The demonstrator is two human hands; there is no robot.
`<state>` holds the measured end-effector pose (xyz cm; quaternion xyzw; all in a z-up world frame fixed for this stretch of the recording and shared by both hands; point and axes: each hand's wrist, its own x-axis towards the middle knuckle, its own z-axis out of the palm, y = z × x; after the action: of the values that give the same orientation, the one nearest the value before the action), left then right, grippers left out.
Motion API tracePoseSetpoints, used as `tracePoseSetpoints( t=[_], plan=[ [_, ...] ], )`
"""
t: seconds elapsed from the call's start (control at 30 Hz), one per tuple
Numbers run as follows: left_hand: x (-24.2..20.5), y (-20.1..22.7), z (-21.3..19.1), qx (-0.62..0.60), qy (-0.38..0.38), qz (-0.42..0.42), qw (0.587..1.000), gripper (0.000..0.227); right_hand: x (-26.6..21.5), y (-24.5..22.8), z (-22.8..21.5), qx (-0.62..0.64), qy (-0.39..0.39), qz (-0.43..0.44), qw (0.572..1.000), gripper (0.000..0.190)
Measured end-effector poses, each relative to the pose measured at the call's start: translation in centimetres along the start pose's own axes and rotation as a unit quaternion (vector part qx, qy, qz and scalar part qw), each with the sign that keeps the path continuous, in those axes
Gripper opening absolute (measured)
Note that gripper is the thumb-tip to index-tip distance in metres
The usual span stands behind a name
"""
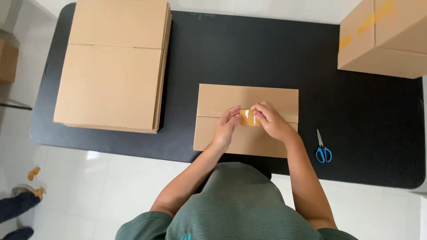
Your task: The person assembles cardboard boxes by unfolding flat cardboard sheets, folding the bottom flaps, and applying packing tape to the seams using a tape dispenser and shears to cut the tape, before stacking the completed boxes.
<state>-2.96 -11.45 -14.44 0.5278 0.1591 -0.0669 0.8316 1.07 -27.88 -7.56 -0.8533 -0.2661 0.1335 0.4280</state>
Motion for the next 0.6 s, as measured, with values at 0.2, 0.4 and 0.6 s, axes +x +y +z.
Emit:
tracePoseSetpoints(
  t=[0.2, 0.4, 0.6],
  plan=[
    [-0.1, 0.8, 0.0, 0.064, -0.007, 0.06, 0.996, 0.033, 0.0, -0.5, -0.1, 0.015, 0.007, 0.018, 1.0, 0.014],
    [-0.4, 2.0, 0.6, 0.098, 0.004, 0.07, 0.993, 0.026, -0.1, -1.0, -0.3, 0.02, 0.013, 0.039, 0.999, 0.016],
    [1.1, 1.6, 0.4, 0.148, 0.06, 0.065, 0.985, 0.014, 0.3, -1.3, 0.6, -0.01, 0.029, 0.051, 0.998, 0.015]
  ],
)
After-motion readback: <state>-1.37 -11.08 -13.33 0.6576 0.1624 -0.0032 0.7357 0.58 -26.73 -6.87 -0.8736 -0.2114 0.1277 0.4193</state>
